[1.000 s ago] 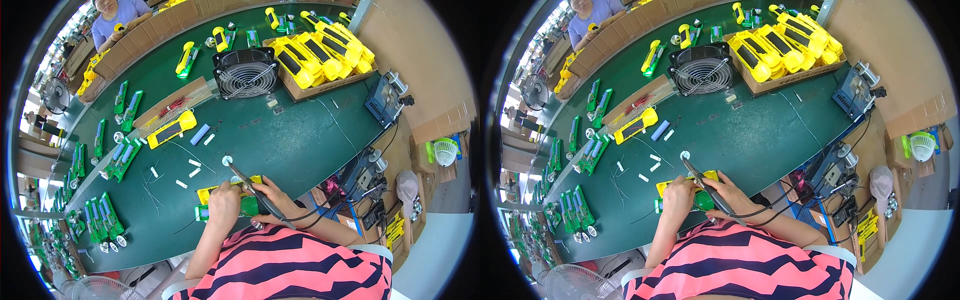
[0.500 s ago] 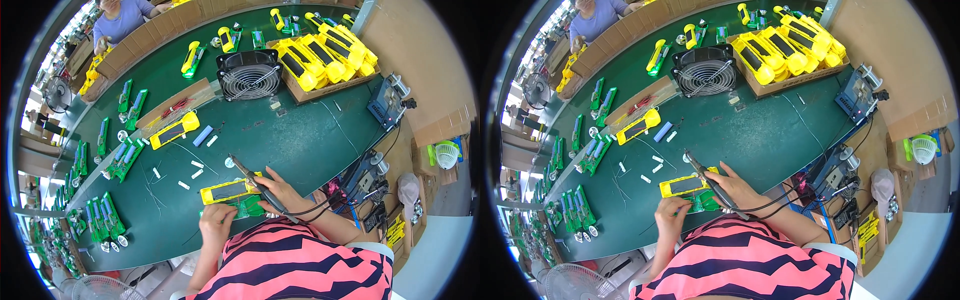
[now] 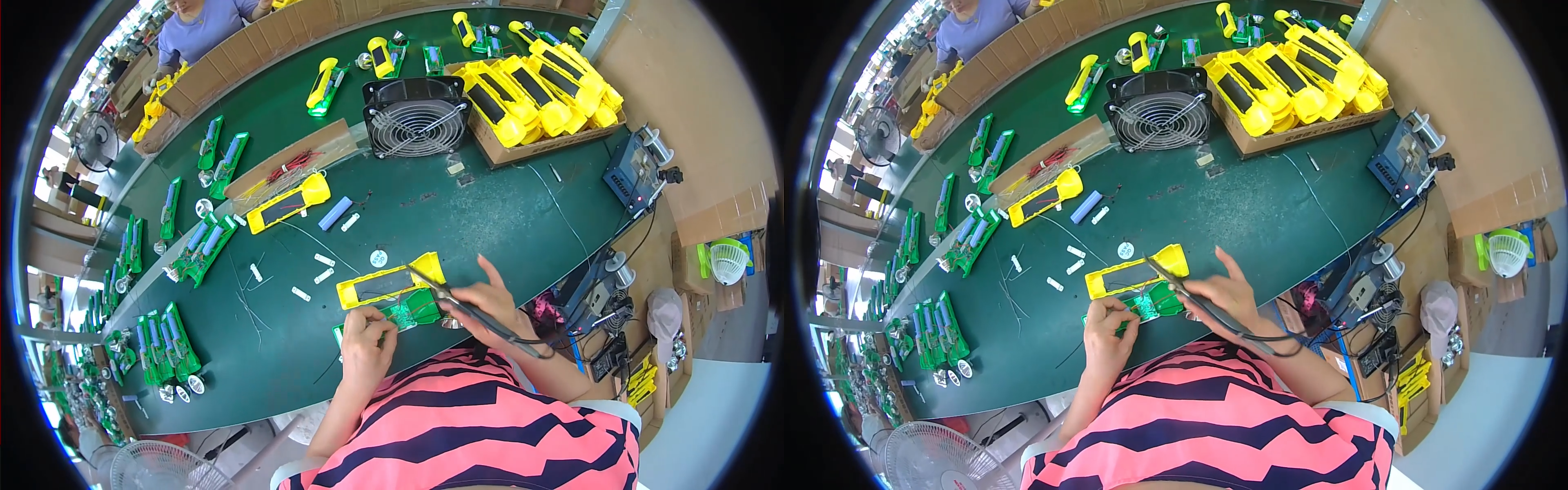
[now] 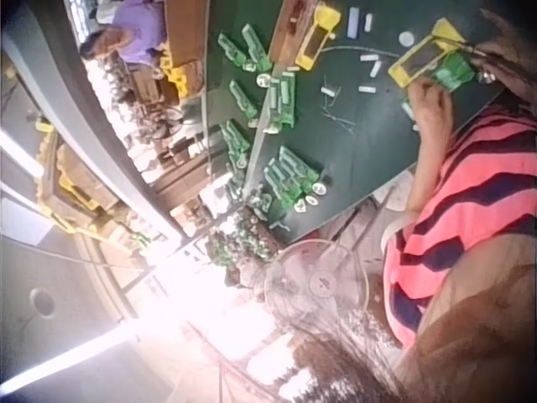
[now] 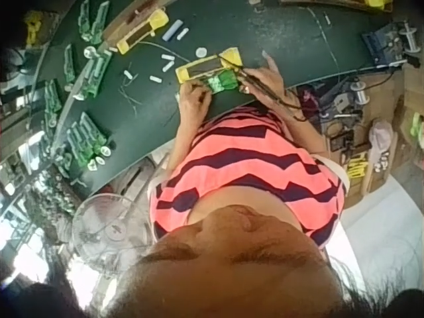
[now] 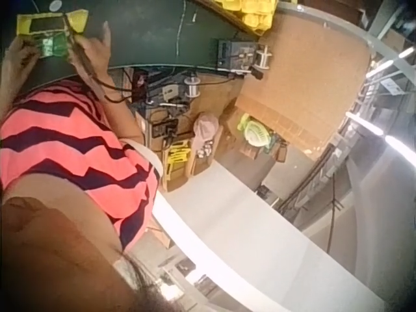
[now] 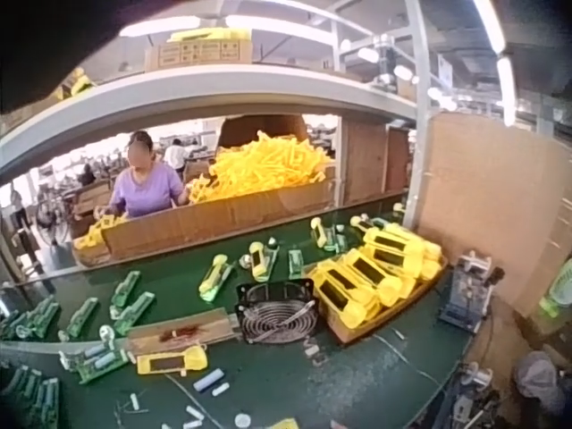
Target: Soldering internal wires and assembling the components of small portable flashlights.
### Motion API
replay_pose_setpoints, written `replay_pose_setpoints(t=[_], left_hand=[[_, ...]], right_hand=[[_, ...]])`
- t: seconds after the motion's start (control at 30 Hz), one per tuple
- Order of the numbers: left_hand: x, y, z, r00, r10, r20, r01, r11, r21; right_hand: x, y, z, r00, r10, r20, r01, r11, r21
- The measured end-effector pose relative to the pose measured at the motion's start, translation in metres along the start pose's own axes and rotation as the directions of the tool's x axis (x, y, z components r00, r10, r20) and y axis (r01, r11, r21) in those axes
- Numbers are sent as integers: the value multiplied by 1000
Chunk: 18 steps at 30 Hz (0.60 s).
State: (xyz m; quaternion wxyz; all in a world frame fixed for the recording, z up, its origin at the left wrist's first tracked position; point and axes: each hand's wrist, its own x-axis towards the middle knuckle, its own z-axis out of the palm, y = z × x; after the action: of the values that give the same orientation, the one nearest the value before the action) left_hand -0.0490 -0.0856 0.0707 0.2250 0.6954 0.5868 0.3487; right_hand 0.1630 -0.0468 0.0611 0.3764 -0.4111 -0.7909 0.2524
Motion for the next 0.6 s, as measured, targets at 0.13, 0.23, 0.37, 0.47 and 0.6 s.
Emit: replay_pose_setpoints(t=[0.13, 0.23, 0.37, 0.47, 0.6], left_hand=[[4, 0, 1, 999, -42, 11, 42, 999, -34], [6, 3, 1, 995, -86, 56, 88, 996, -33], [7, 3, 5, 994, -98, 44, 99, 995, -17], [7, 3, 5, 997, -72, 17, 72, 997, 7], [9, 3, 6, 999, -40, 9, 40, 999, 28]], right_hand=[[-23, -19, 1, 978, 74, -196, -24, 968, 249], [-42, -14, 21, 922, 289, -257, -150, 880, 451], [-51, -12, 35, 851, 469, -235, -238, 744, 624], [-58, -4, 34, 922, 366, -128, -235, 791, 565], [-60, -3, 34, 926, 360, -115, -240, 795, 557]])
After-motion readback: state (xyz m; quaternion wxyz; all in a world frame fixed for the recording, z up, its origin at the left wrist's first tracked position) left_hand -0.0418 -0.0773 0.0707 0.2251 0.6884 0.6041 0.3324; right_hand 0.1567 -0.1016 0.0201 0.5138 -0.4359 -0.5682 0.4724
